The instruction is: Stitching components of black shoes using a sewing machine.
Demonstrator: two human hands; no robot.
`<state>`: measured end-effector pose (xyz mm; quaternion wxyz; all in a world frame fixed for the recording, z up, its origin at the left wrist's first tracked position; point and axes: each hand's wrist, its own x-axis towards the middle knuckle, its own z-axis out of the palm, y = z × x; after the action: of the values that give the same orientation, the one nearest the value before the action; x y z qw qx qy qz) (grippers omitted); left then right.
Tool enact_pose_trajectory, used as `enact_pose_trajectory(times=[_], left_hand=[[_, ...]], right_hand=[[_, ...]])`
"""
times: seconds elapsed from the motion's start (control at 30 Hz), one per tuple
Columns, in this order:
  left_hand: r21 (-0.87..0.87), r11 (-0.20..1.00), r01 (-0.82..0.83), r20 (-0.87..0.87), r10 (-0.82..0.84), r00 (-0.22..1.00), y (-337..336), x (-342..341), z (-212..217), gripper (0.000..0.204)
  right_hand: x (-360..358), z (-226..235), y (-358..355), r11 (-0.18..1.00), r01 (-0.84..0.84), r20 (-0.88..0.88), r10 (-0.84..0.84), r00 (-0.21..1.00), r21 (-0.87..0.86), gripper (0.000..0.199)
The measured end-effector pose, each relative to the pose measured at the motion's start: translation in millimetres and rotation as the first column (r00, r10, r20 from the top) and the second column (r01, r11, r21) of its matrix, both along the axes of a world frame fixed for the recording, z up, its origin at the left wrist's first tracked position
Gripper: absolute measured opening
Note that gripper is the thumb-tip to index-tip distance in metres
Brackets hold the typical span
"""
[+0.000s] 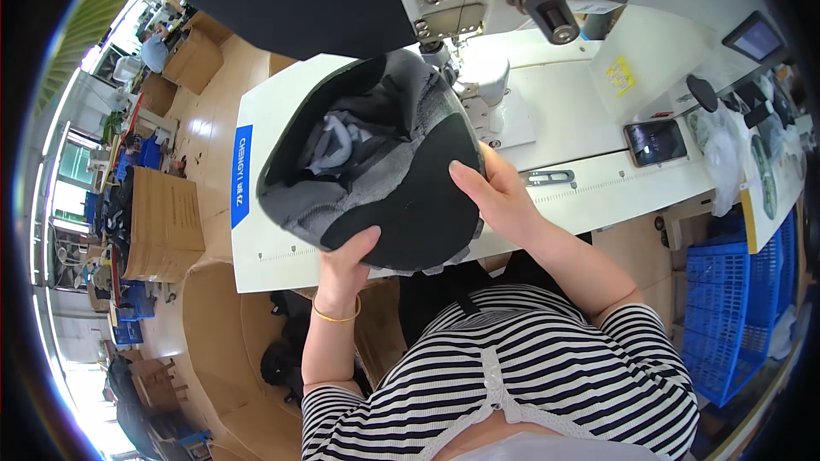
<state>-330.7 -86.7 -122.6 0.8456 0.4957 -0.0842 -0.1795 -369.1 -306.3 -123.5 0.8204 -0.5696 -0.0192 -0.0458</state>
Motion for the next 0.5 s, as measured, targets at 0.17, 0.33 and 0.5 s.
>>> enact_pose_trajectory(times=[0.17,0.33,0.5], left_hand=[[0.075,0.996,-0.049,0.207,0.032,0.978,-8,6,21,0.037],[0.042,0.999,-0.006,0.185,-0.002,0.983,-22,27,40,0.036],[0.037,0.999,-0.014,0.149,0.008,0.989,-30,40,53,0.036]], right_hand=[[-6,4,0,1.0,0.016,-0.019,-0.015,1.0,0.019,0.018],[2,6,-2,0.993,0.099,-0.021,-0.098,0.995,0.067,0.019],[5,13,-5,0.98,0.066,0.045,-0.076,0.996,0.189,0.019]])
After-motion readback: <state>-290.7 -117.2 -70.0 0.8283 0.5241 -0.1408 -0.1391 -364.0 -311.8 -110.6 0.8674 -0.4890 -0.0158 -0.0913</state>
